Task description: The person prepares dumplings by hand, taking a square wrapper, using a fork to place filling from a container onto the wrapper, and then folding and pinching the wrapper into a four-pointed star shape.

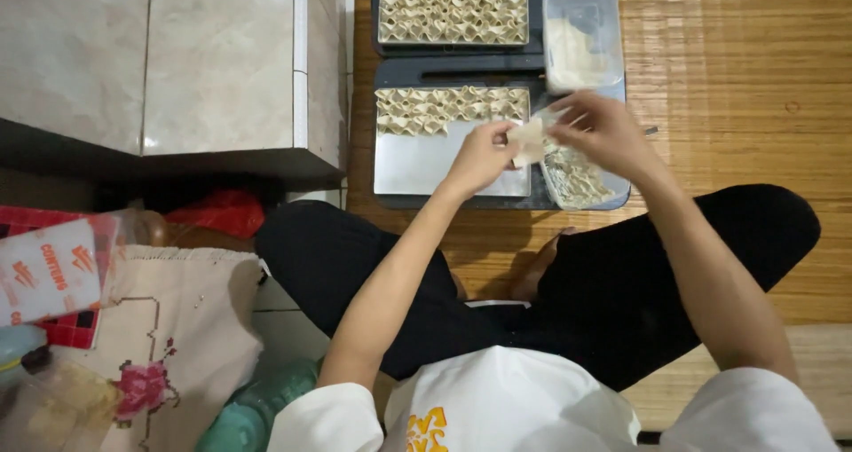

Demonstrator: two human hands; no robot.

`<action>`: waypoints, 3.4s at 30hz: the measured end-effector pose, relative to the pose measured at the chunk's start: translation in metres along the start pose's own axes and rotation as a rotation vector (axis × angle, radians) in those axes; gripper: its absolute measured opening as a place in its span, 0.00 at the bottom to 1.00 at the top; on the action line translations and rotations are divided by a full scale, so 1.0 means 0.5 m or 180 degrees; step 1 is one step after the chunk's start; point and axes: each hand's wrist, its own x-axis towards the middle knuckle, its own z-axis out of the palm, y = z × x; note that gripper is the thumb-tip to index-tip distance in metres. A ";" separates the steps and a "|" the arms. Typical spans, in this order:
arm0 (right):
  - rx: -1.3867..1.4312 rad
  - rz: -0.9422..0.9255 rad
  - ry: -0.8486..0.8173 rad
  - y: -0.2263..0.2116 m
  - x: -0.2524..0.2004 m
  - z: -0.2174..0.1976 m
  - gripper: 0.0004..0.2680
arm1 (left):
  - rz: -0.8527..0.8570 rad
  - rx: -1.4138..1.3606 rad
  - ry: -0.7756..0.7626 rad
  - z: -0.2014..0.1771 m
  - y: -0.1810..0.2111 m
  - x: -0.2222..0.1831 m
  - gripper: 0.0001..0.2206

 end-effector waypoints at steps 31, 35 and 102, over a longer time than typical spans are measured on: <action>-0.0940 0.0519 -0.0165 0.029 0.000 -0.053 0.09 | -0.0390 -0.0637 0.0553 -0.039 0.073 0.019 0.24; -0.0721 0.0321 -0.0334 0.037 0.000 -0.037 0.07 | -0.0375 -0.0583 0.0350 -0.017 -0.044 0.063 0.24; -0.2241 -0.1013 0.0968 0.167 0.005 -0.064 0.10 | -0.0856 -0.0106 -0.0118 0.060 -0.080 0.090 0.19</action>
